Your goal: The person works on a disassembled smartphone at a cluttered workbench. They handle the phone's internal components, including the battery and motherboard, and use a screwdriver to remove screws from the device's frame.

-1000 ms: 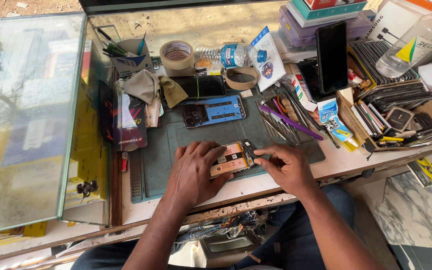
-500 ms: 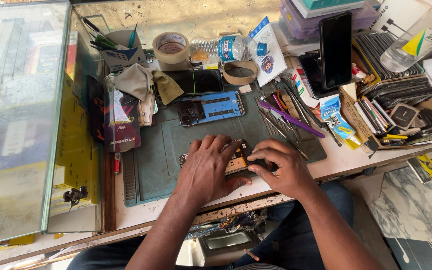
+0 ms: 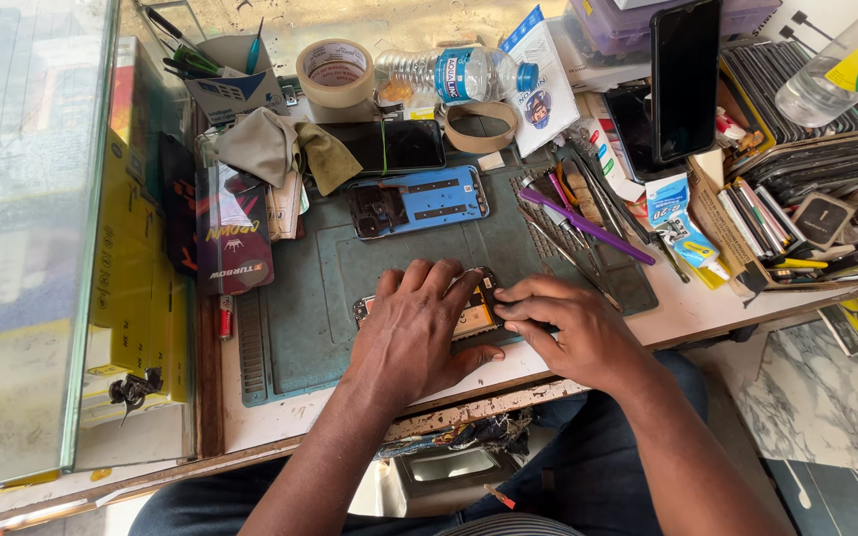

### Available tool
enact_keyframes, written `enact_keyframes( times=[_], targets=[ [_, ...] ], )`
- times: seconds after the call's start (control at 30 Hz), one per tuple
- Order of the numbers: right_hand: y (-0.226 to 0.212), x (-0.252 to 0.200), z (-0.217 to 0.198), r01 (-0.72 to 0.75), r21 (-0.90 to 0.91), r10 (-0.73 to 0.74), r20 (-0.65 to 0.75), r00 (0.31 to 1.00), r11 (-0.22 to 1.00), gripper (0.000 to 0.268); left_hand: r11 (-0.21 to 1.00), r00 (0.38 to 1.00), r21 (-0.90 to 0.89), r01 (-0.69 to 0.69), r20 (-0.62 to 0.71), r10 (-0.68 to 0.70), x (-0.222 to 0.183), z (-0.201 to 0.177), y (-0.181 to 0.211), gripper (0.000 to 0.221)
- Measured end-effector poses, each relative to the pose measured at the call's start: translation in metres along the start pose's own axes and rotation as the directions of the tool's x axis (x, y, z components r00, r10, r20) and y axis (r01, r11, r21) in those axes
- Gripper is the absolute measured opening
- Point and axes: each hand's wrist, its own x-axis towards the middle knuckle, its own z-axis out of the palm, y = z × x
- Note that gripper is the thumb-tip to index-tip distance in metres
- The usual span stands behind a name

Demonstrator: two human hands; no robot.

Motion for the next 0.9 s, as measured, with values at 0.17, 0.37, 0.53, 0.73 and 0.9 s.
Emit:
enact_keyframes(
  times=[0.17,0.37,0.53,0.73,0.9],
  targets=[
    [-0.003,0.001,-0.012,0.043,0.012,-0.043,0.036,0.998,0.999,0.021,0.998,0.999,0.024,-0.052,-0.012,0.052,-0.002,0.003,0.001,0.087],
    [-0.012,-0.001,-0.012,0.025,-0.055,-0.023,0.037,0.999,0.998,0.022,0.99,0.991,0.066,-0.128,-0.021,0.13,-0.005,0.005,0.0,0.079],
    [-0.001,-0.004,-0.011,-0.03,-0.05,0.034,0.086,0.996,0.998,0.022,0.995,0.995,0.07,-0.071,0.071,0.066,0.001,0.006,0.006,0.077],
    [0.015,0.008,-0.011,-0.02,0.177,0.021,-0.002,1.0,0.984,0.023,0.982,0.998,0.18,-0.053,-0.01,0.056,-0.002,0.02,0.015,0.077],
    [0.016,0.025,-0.007,0.083,0.069,-0.08,-0.056,0.995,0.994,0.032,0.988,1.0,0.15,-0.028,-0.01,0.03,-0.008,0.03,0.011,0.074]
  ],
)
